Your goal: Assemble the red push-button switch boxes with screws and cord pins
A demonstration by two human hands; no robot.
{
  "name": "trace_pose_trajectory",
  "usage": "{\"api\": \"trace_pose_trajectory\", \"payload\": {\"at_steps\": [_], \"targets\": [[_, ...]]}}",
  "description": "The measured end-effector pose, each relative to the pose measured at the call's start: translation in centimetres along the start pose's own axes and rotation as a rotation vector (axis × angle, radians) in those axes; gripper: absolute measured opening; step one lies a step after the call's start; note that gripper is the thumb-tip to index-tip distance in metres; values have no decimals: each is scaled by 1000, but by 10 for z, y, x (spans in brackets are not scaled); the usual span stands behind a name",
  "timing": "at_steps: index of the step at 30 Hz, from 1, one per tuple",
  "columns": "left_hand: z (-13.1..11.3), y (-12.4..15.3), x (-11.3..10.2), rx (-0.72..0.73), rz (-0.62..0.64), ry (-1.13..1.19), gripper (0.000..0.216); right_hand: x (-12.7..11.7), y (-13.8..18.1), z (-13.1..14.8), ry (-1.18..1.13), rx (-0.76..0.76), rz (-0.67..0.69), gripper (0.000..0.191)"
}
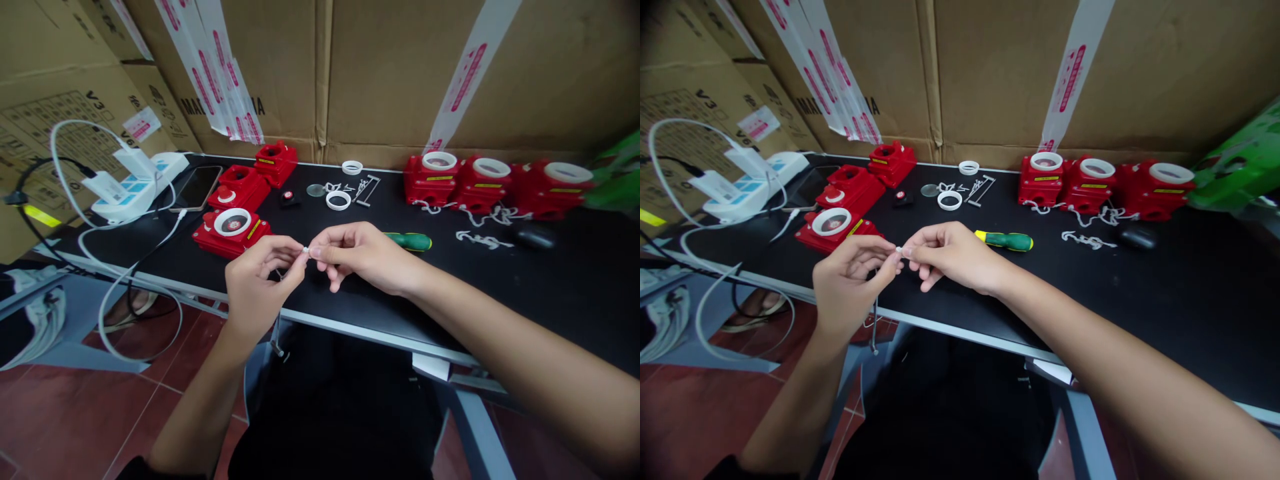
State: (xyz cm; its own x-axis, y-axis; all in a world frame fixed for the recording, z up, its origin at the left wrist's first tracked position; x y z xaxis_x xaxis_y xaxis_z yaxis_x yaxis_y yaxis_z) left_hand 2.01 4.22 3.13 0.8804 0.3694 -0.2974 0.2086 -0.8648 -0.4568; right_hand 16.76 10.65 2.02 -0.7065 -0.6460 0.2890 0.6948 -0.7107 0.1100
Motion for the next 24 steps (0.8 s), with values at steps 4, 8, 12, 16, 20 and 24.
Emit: {"api": "trace_pose_trajectory", "payload": {"at_steps": [4, 8, 12, 16, 20, 24], "targets": [[2, -2, 2, -14, 35, 69, 18, 0, -1, -1, -14, 18, -6, 39], [1, -6, 4, -7, 110, 105, 20, -2, 0, 0, 89, 11, -6, 37], [2, -7, 6, -53, 170, 109, 8, -3, 1, 4, 200, -34, -14, 30], [10, -7, 7, -150, 174, 113, 6, -1, 1, 4, 270, -76, -33, 20], [14, -8, 7, -197, 134, 158, 4, 5, 0, -1, 182, -92, -12, 25], [14, -9, 7, -200, 129, 174, 5, 9, 1, -1, 127, -128, -15, 35]]}}
Point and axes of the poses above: each hand's wrist, its own y-axis away from the middle knuckle, its own x-axis out of the palm, z = x × y, the point moved 8 cm from there along -y, towards the middle knuckle, and after that the axes turned 6 degrees about -y, right-handed, at the moved point
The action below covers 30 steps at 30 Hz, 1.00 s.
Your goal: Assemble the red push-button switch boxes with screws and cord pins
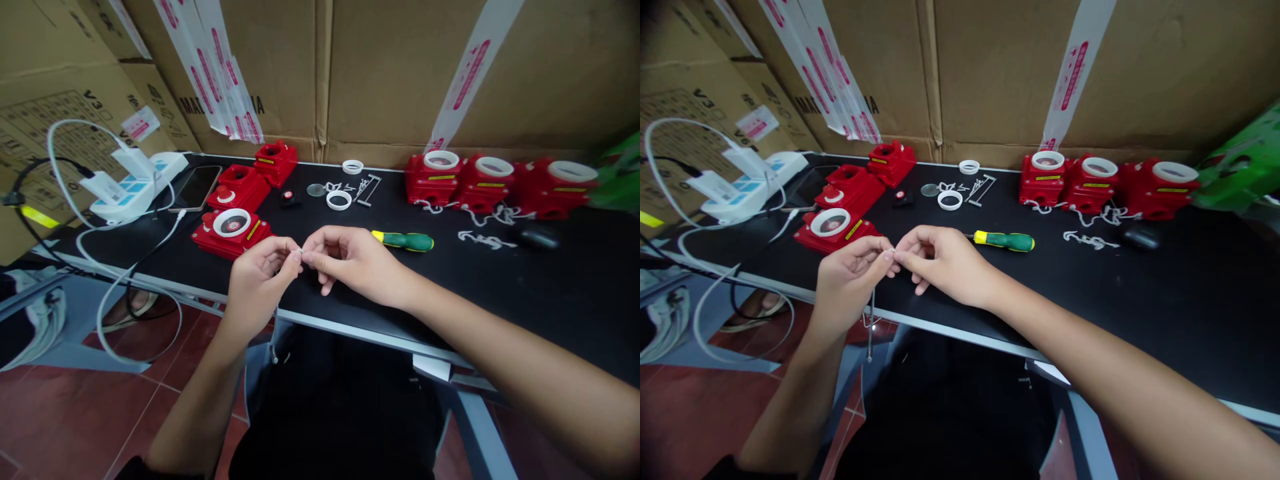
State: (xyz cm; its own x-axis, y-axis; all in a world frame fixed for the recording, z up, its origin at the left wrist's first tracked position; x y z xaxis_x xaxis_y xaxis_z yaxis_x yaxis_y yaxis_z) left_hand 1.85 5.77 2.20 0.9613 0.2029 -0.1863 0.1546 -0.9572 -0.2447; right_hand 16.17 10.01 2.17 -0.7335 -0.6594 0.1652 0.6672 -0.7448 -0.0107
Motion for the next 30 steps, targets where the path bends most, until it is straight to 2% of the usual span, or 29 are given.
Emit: {"api": "trace_pose_trajectory", "payload": {"at_steps": [8, 14, 18, 24, 30], "targets": [[-3, 1, 1, 34, 29, 25, 5, 3, 5, 15, 152, -162, -20, 22], [-3, 3, 2, 57, 83, 44, 3, 2, 10, 24, 405, -290, -69, 12], [-6, 4, 3, 109, 72, -27, 3, 1, 12, 29, 539, -383, -102, 9], [-16, 8, 1, 202, -8, -146, 7, 3, 13, 31, 567, -441, -125, 7], [-20, 8, -4, 240, -25, -164, 8, 3, 14, 32, 521, -432, -117, 11]]}}
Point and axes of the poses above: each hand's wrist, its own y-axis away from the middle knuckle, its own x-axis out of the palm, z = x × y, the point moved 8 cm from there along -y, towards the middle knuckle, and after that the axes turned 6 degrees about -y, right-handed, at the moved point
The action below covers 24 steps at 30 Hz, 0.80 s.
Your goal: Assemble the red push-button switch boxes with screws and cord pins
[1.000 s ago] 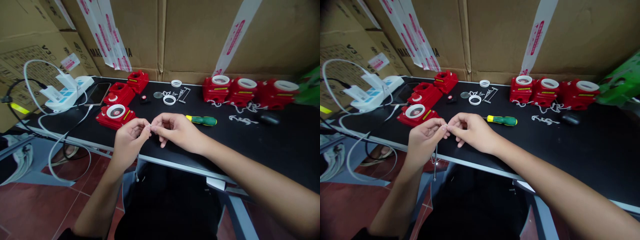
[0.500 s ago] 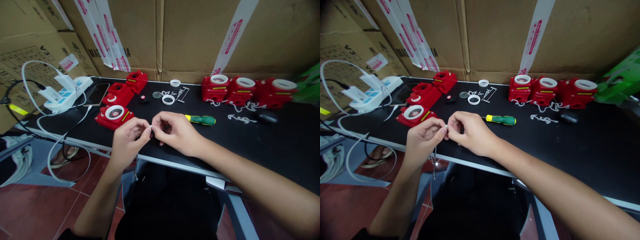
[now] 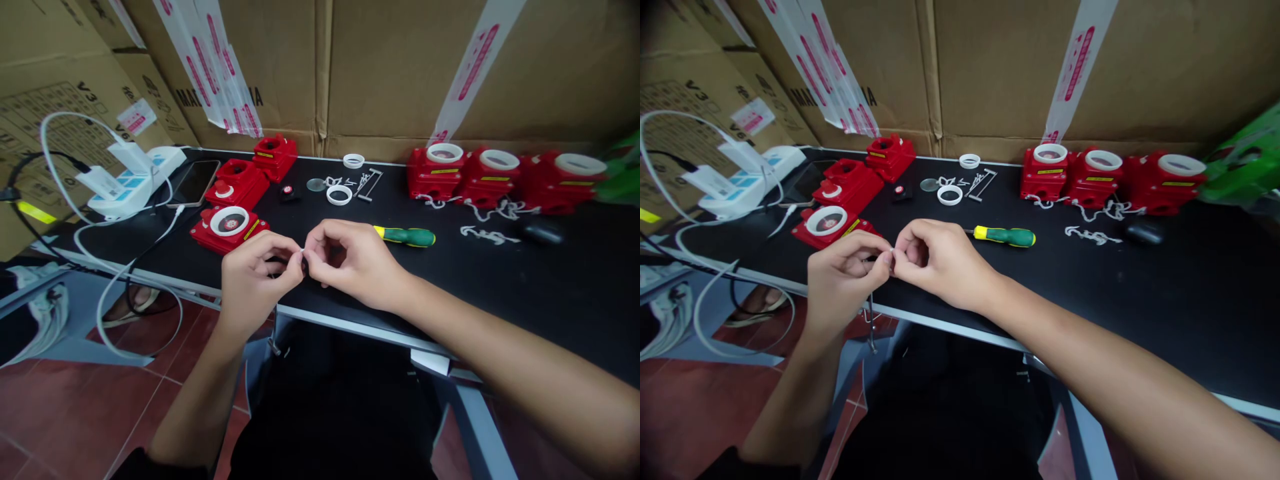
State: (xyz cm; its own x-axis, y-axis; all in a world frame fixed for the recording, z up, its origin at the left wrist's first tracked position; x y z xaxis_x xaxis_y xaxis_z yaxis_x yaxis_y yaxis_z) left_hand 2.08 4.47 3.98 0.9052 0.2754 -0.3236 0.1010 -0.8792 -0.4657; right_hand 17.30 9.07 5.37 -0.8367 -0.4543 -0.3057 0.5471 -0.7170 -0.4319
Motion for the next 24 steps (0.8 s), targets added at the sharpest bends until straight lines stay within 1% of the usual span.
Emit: {"api": "trace_pose_trajectory", "payload": {"at_steps": [5, 10, 14, 17, 19, 21, 24], "targets": [[5, -2, -1, -33, 9, 55, 9, 3, 1, -6, -104, 83, 23, 11], [12, -4, 2, -68, 45, 199, 9, 9, 1, -13, -240, 183, 67, 9], [16, -5, 2, -92, 70, 249, 7, 8, 0, -10, -184, 174, 83, 8], [21, -5, 3, -116, 91, 243, 6, 7, 0, -7, -130, 159, 95, 8], [24, -4, 3, -130, 95, 237, 7, 8, 0, -8, -139, 167, 96, 8], [25, -3, 2, -148, 90, 226, 10, 9, -1, -11, -224, 211, 101, 12], [24, -2, 4, -178, 95, 206, 9, 13, -2, -17, -429, 299, 101, 23]]}}
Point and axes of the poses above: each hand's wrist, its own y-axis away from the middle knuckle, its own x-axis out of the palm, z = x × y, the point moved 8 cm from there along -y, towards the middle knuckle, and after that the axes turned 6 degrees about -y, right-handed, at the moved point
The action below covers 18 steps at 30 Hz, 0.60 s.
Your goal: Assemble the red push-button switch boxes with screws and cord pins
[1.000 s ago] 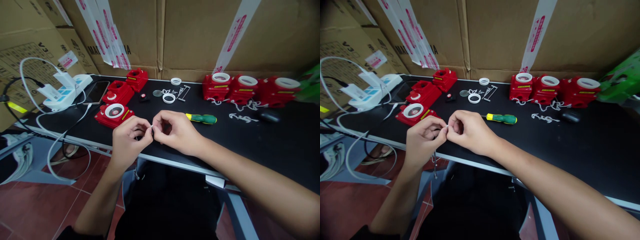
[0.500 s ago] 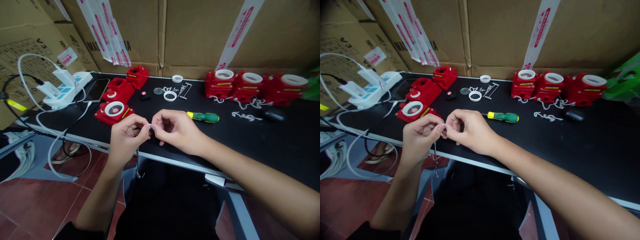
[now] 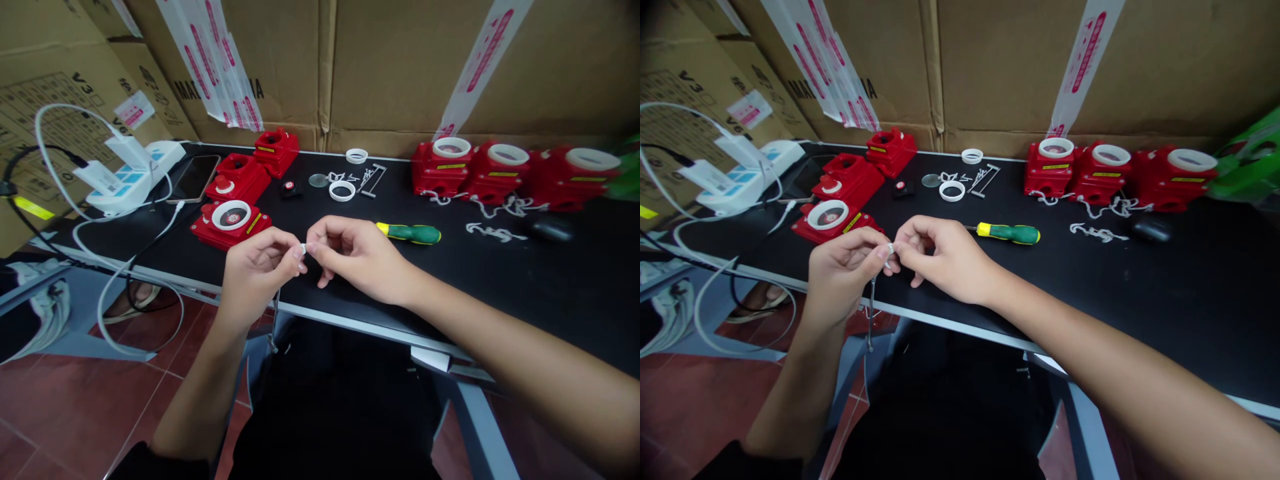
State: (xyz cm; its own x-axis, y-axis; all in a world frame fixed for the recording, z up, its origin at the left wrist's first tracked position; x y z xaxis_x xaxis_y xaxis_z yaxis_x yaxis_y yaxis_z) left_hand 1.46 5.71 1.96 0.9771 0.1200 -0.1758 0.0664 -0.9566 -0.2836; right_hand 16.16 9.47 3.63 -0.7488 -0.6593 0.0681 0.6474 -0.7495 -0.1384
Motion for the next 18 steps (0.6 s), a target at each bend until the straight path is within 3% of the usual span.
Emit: {"api": "trace_pose_trajectory", "payload": {"at_steps": [4, 12, 18], "targets": [[-2, 0, 3, -28, 14, -9, 11, -1, -2, 0, -146, 28, -13, 28], [-5, 0, 1, 0, -28, -24, 4, -10, -3, -5, -103, 50, -54, 20], [-11, 0, -2, 69, -87, -100, 4, -10, -4, -15, -114, 151, 0, 39]]}}
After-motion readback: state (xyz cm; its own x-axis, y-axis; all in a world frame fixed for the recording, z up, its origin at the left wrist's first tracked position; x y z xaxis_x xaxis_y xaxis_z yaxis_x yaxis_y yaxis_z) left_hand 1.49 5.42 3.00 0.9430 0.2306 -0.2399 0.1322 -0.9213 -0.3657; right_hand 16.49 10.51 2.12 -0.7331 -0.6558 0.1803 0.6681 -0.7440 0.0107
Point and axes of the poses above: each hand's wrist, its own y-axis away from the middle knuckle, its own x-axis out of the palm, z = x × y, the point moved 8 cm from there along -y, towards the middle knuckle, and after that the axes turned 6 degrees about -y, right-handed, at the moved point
